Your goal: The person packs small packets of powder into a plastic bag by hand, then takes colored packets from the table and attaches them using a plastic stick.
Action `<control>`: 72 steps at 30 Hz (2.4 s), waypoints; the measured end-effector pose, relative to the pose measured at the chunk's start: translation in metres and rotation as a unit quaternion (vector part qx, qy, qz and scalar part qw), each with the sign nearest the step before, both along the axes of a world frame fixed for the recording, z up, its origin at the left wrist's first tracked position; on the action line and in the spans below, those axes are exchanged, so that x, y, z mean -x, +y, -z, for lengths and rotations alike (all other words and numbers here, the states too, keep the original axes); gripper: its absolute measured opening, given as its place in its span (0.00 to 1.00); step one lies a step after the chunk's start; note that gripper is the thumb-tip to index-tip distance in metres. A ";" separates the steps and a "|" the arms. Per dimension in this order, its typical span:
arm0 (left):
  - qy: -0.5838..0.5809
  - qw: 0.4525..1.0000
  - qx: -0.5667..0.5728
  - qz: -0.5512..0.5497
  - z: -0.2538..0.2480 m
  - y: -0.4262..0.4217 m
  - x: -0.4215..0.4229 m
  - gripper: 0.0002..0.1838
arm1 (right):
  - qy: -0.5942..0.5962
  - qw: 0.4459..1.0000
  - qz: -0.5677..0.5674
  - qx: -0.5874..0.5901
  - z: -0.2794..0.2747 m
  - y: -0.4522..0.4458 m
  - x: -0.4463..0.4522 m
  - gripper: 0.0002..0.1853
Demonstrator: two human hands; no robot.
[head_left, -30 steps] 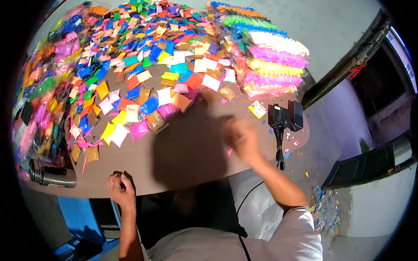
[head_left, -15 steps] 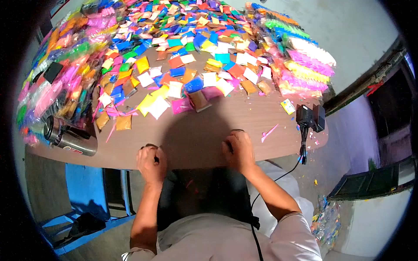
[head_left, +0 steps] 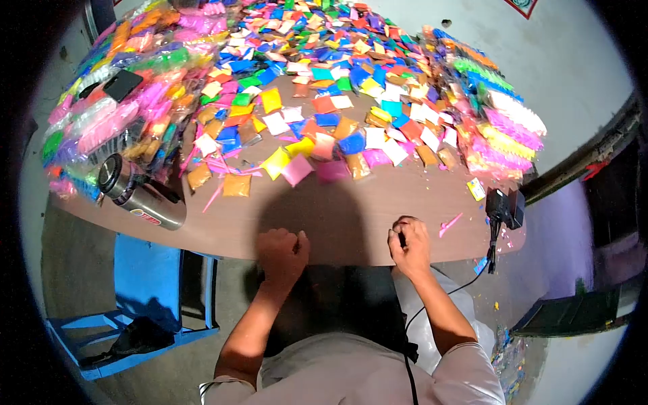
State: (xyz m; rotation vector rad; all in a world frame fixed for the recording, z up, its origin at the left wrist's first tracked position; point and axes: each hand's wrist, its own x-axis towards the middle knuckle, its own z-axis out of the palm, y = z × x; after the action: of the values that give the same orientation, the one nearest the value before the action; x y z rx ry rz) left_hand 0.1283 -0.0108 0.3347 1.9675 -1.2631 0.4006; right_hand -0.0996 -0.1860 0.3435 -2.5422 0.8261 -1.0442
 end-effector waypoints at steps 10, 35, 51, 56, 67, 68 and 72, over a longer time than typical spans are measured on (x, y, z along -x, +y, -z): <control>0.016 0.999 -0.039 -0.007 -0.002 -0.005 0.001 0.19 | -0.006 1.000 -0.007 0.007 -0.003 0.001 0.000 0.09; 0.103 0.993 -0.048 0.025 -0.014 -0.081 -0.020 0.19 | 0.023 0.999 -0.023 0.010 -0.004 -0.009 0.008 0.09; 0.029 0.993 -0.106 0.045 -0.015 -0.072 -0.013 0.14 | 0.036 0.988 -0.121 0.090 -0.036 -0.047 -0.104 0.23; 0.028 0.995 -0.077 0.064 -0.008 -0.074 -0.016 0.15 | 0.083 0.973 -0.140 0.161 -0.008 -0.078 -0.147 0.20; 0.021 0.994 -0.087 0.064 -0.014 -0.070 -0.018 0.13 | 0.038 0.980 -0.125 0.149 -0.022 -0.069 -0.188 0.15; 0.016 0.994 -0.088 0.064 -0.015 -0.069 -0.018 0.13 | 0.043 0.969 -0.182 0.161 -0.020 -0.067 -0.193 0.18; 0.013 0.995 -0.074 0.072 -0.012 -0.071 -0.017 0.13 | 0.038 0.946 -0.295 0.127 -0.014 -0.054 -0.208 0.17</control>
State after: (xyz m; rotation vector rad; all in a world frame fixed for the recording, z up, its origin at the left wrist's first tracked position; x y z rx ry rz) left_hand 0.1457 -0.0814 0.3466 1.9813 -1.4434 0.2128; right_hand 0.1086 -0.2399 0.3571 -2.7753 -0.0871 -0.8934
